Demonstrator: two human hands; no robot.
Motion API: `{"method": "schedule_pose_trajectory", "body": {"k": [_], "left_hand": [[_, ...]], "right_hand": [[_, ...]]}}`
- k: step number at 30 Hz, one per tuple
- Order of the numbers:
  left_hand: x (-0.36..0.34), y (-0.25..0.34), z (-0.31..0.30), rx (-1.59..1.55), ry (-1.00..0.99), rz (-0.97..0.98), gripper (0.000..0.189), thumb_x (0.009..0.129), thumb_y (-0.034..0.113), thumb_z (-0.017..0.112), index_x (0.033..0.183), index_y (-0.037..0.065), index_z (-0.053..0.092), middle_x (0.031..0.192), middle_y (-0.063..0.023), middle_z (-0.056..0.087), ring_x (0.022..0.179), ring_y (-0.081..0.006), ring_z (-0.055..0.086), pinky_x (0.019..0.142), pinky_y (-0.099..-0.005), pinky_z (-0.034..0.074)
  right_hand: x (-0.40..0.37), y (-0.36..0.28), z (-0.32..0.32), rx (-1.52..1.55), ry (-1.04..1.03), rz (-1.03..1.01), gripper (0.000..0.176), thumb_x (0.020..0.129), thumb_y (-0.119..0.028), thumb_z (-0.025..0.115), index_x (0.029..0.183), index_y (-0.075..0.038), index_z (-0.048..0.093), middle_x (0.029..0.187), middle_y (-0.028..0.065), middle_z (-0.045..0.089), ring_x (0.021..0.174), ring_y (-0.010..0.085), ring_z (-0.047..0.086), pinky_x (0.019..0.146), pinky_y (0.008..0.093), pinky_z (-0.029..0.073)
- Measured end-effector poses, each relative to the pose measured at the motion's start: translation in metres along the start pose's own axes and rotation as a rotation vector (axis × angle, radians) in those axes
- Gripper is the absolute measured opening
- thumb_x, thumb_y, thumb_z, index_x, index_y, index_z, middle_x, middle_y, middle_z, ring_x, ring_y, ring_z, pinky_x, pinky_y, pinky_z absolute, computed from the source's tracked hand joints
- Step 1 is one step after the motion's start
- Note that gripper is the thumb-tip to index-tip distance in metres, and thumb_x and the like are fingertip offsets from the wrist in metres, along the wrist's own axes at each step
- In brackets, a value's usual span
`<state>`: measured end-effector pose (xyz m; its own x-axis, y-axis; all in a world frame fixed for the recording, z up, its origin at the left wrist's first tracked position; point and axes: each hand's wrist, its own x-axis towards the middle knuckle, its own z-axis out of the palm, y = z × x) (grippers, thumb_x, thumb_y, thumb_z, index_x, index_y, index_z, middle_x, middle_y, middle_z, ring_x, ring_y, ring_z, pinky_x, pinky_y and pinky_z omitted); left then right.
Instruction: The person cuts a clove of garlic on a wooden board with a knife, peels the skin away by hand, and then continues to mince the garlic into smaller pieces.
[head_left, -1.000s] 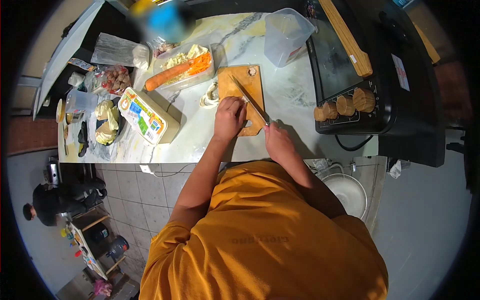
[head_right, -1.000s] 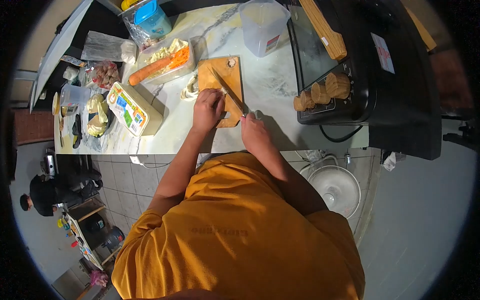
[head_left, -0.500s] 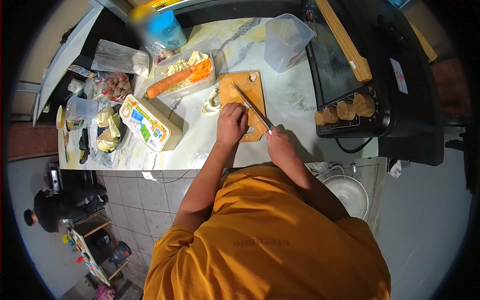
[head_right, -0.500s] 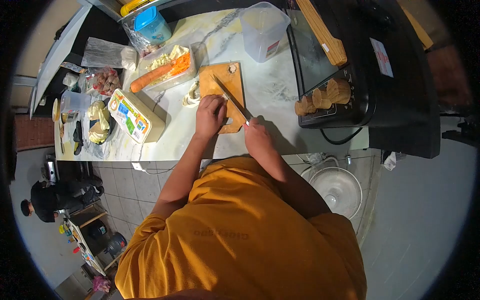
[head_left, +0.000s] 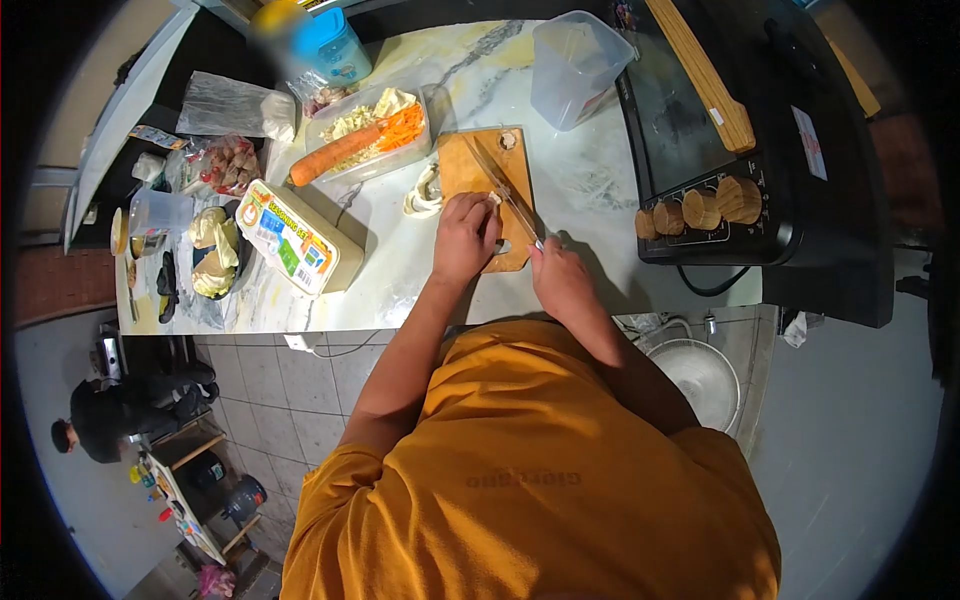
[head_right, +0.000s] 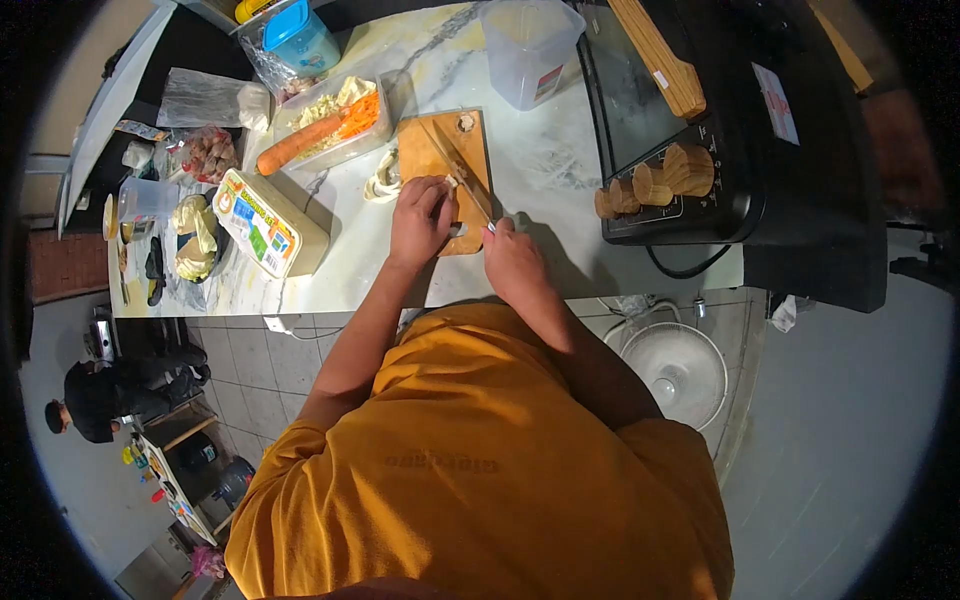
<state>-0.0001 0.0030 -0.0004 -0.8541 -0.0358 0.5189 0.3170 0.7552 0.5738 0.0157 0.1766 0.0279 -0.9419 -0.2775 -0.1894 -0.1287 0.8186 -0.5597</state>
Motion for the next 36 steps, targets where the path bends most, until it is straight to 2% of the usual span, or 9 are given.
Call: {"method": "schedule_pose_trajectory", "body": {"k": [2,5,20,31,36], "left_hand": [[0.000,0.000,0.000,0.003,0.014,0.020,0.014,0.075,-0.002,0.067,0.089,-0.002,0.065,0.094,-0.0143,0.064,0.090,-0.0316,0.059,0.082,-0.0385,0.049],[-0.003,-0.004,0.001,-0.002,-0.024,-0.005,0.020,0.076,-0.001,0.067,0.095,-0.001,0.064,0.099,-0.0147,0.064,0.095,-0.0334,0.059,0.086,-0.0398,0.048],[0.000,-0.005,0.000,0.024,-0.056,-0.025,0.014,0.077,-0.002,0.066,0.090,-0.001,0.063,0.098,-0.0144,0.063,0.094,-0.0340,0.058,0.084,-0.0402,0.048],[0.000,-0.005,0.001,0.013,-0.055,-0.023,0.014,0.076,-0.001,0.066,0.089,0.001,0.062,0.096,-0.0145,0.064,0.094,-0.0341,0.058,0.085,-0.0405,0.048],[0.001,-0.005,-0.001,0.019,-0.045,-0.019,0.015,0.076,-0.001,0.065,0.091,0.000,0.062,0.096,-0.0147,0.064,0.095,-0.0345,0.058,0.085,-0.0408,0.047]], "right_hand": [[-0.001,-0.001,0.001,0.014,-0.010,0.001,0.035,0.098,-0.030,0.046,0.093,0.004,0.050,0.073,0.0278,0.062,0.072,0.0472,0.061,0.066,0.0540,0.047],[-0.003,-0.001,0.003,-0.008,-0.009,0.005,0.034,0.098,-0.030,0.046,0.092,0.004,0.050,0.072,0.0275,0.062,0.072,0.0473,0.061,0.066,0.0539,0.047],[-0.002,-0.008,0.005,0.003,-0.044,0.055,0.031,0.097,-0.028,0.049,0.091,0.003,0.049,0.070,0.0263,0.062,0.069,0.0460,0.062,0.063,0.0526,0.049],[0.002,-0.006,0.011,0.084,-0.101,0.075,0.031,0.096,-0.027,0.050,0.093,0.004,0.047,0.078,0.0285,0.063,0.076,0.0469,0.062,0.067,0.0533,0.049],[0.001,-0.004,0.011,0.028,-0.074,0.089,0.031,0.096,-0.027,0.050,0.094,0.004,0.047,0.078,0.0283,0.063,0.076,0.0469,0.062,0.068,0.0534,0.049]]}}
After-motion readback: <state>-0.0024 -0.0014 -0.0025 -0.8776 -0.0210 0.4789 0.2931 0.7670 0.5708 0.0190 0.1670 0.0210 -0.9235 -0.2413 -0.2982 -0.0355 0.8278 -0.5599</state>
